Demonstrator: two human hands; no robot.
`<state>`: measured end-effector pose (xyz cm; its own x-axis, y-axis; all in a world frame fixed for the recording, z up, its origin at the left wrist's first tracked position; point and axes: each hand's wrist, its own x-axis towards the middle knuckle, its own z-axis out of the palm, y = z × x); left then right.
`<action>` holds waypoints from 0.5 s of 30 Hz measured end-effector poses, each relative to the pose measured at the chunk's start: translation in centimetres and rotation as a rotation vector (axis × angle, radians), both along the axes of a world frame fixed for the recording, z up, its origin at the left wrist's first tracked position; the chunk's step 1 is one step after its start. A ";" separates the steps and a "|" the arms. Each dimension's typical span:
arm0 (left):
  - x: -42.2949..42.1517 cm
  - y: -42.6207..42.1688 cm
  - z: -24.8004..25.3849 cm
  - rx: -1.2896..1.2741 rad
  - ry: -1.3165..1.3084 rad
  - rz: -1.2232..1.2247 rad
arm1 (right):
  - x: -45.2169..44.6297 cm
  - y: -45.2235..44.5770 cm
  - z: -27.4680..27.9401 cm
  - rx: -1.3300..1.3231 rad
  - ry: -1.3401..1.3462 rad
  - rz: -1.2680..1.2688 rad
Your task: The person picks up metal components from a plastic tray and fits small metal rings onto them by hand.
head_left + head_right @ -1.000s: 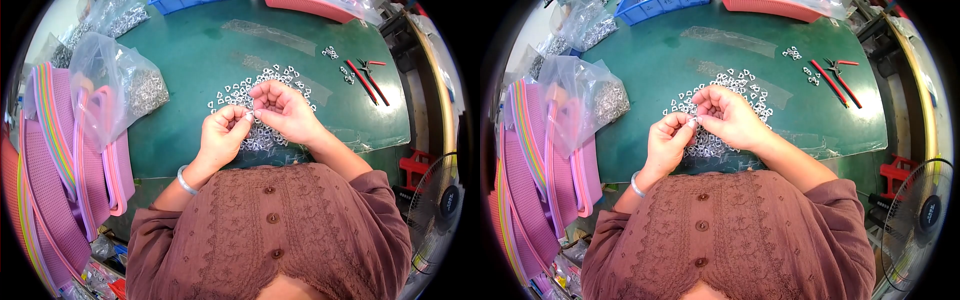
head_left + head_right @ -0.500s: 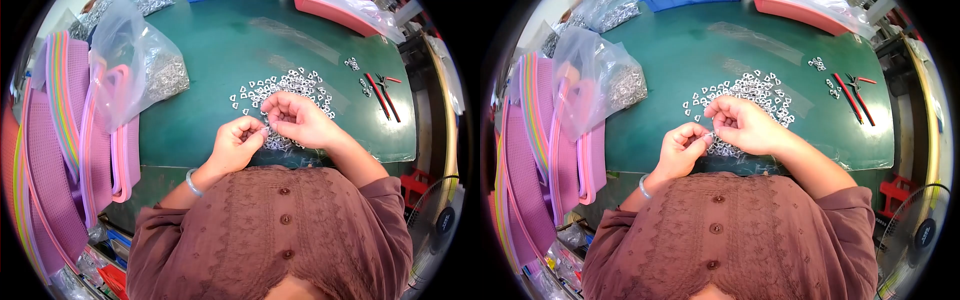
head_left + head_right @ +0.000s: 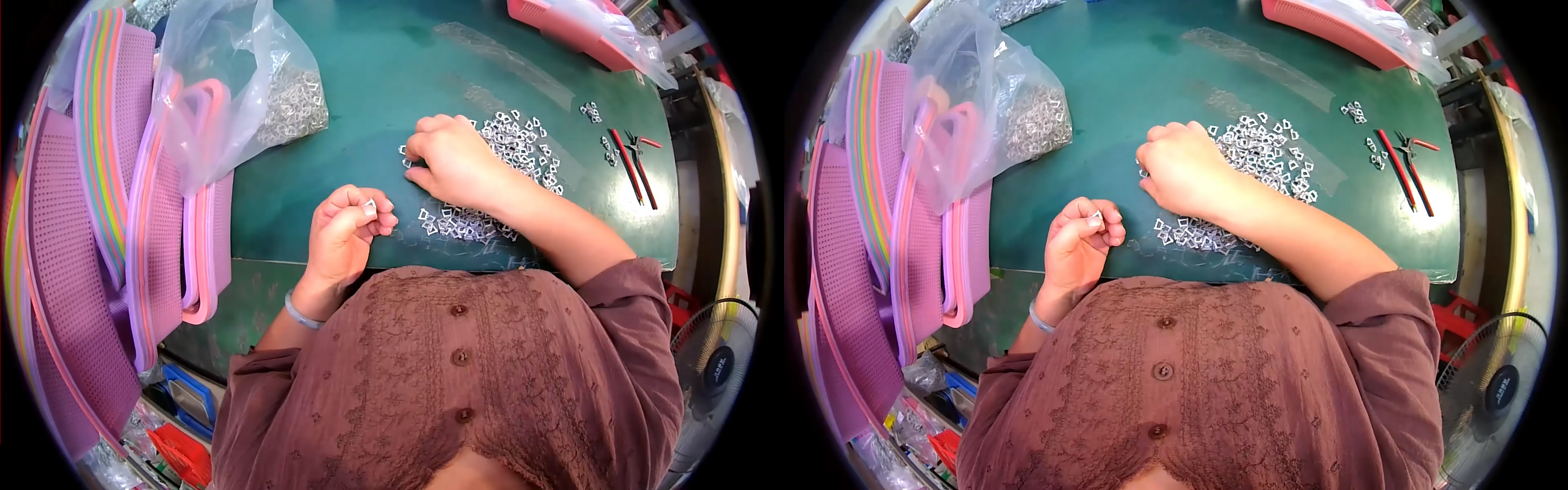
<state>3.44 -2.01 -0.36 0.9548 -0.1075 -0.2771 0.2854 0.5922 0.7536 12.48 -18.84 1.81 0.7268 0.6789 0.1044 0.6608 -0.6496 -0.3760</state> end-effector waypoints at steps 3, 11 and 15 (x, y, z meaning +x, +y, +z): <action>0.2 0.0 -0.2 0.036 -0.011 -0.013 | -0.1 0.3 -0.4 -0.033 -0.025 -0.031; 0.0 0.0 -0.7 0.066 -0.090 -0.006 | 0.2 0.8 -0.9 -0.049 -0.068 -0.060; 0.0 -0.4 -0.5 0.106 -0.123 -0.018 | -0.3 0.2 -1.1 -0.003 -0.070 -0.094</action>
